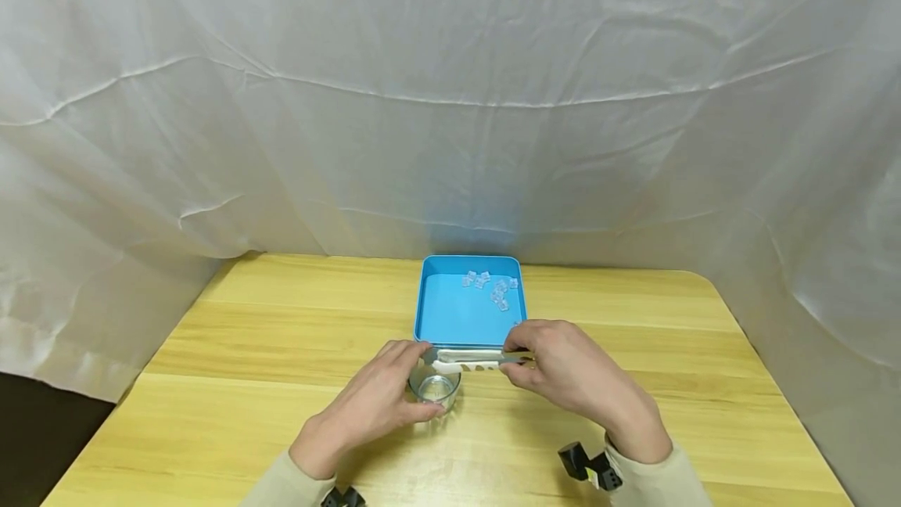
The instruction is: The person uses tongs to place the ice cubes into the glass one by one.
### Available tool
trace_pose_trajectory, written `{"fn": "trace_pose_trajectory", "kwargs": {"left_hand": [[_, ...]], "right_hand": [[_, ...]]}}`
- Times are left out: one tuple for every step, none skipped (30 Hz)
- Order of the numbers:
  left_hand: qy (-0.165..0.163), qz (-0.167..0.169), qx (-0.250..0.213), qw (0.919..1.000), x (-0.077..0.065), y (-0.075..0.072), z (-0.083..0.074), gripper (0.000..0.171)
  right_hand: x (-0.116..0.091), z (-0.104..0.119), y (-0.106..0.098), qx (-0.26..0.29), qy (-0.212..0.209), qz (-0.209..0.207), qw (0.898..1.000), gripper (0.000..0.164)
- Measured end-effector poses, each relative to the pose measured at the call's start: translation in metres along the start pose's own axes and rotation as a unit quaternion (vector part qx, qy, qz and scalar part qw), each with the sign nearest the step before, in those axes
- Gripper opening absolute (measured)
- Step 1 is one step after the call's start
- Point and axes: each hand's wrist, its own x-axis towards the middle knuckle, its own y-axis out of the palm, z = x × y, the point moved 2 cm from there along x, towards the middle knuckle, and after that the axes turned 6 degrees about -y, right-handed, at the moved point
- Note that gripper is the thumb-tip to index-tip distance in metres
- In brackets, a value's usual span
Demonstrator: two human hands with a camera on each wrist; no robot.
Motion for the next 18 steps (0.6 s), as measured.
{"fn": "trace_pose_trajectory", "kwargs": {"left_hand": [[-0.001, 0.001, 0.000, 1.0000, -0.0001, 0.0000, 0.0002, 0.084], [-0.001, 0.002, 0.000, 1.0000, -0.0001, 0.0001, 0.0003, 0.084], [-0.002, 0.003, 0.000, 1.0000, 0.0000, 0.0002, 0.0005, 0.085], [-0.002, 0.003, 0.000, 1.0000, 0.0001, 0.0004, 0.0006, 0.085], [-0.003, 0.004, 0.000, 1.0000, 0.0002, 0.0004, 0.0006, 0.085], [-0.003, 0.004, 0.000, 1.0000, 0.0002, 0.0004, 0.0007, 0.085], [-0.003, 0.004, 0.000, 1.0000, 0.0002, 0.0004, 0.0006, 0.085], [-0.003, 0.004, 0.000, 1.0000, 0.0002, 0.0004, 0.0006, 0.085], [-0.003, 0.004, 0.000, 1.0000, 0.0001, 0.0004, 0.0006, 0.085], [-0.003, 0.004, -0.001, 1.0000, 0.0000, 0.0003, 0.0005, 0.085], [-0.003, 0.004, -0.001, 1.0000, -0.0001, 0.0002, 0.0005, 0.085], [-0.003, 0.003, -0.001, 1.0000, -0.0001, 0.0002, 0.0005, 0.085], [-0.003, 0.003, -0.002, 1.0000, -0.0001, 0.0002, 0.0004, 0.085], [-0.003, 0.002, -0.003, 1.0000, -0.0001, 0.0002, 0.0004, 0.085], [-0.003, 0.002, -0.004, 1.0000, -0.0001, 0.0003, 0.0004, 0.085], [-0.001, 0.000, -0.005, 1.0000, -0.0001, 0.0006, 0.0002, 0.085], [0.000, 0.000, -0.006, 1.0000, 0.0001, 0.0010, 0.0001, 0.086], [0.001, -0.001, -0.008, 1.0000, 0.0002, 0.0013, -0.0001, 0.086]], "right_hand": [[0.0002, 0.0001, 0.0004, 0.000, 0.000, 0.001, 1.000, 0.007], [0.0005, 0.0001, 0.0008, -0.001, -0.001, 0.001, 1.000, 0.007], [0.0006, 0.0002, 0.0013, -0.001, -0.001, 0.002, 1.000, 0.007], [0.0007, 0.0002, 0.0016, 0.000, -0.001, 0.003, 1.000, 0.007], [0.0007, 0.0002, 0.0020, 0.000, -0.001, 0.004, 1.000, 0.007], [0.0008, 0.0003, 0.0024, 0.000, -0.002, 0.004, 1.000, 0.007], [0.0009, 0.0003, 0.0028, 0.001, -0.003, 0.004, 1.000, 0.007], [0.0010, 0.0004, 0.0032, 0.001, -0.005, 0.003, 1.000, 0.007], [0.0011, 0.0003, 0.0037, 0.002, -0.007, 0.001, 1.000, 0.007], [0.0014, 0.0003, 0.0041, 0.003, -0.009, 0.000, 1.000, 0.007], [0.0018, 0.0001, 0.0047, 0.003, -0.012, -0.002, 1.000, 0.008], [0.0022, -0.0001, 0.0053, 0.003, -0.014, -0.004, 1.000, 0.008], [0.0025, -0.0005, 0.0060, 0.004, -0.016, -0.006, 1.000, 0.008], [0.0028, -0.0009, 0.0067, 0.005, -0.018, -0.008, 1.000, 0.008], [0.0028, -0.0014, 0.0074, 0.007, -0.018, -0.009, 1.000, 0.008], [0.0026, -0.0020, 0.0081, 0.008, -0.019, -0.010, 1.000, 0.008], [0.0023, -0.0026, 0.0087, 0.008, -0.020, -0.011, 1.000, 0.009], [0.0017, -0.0033, 0.0094, 0.010, -0.020, -0.013, 1.000, 0.009]]}}
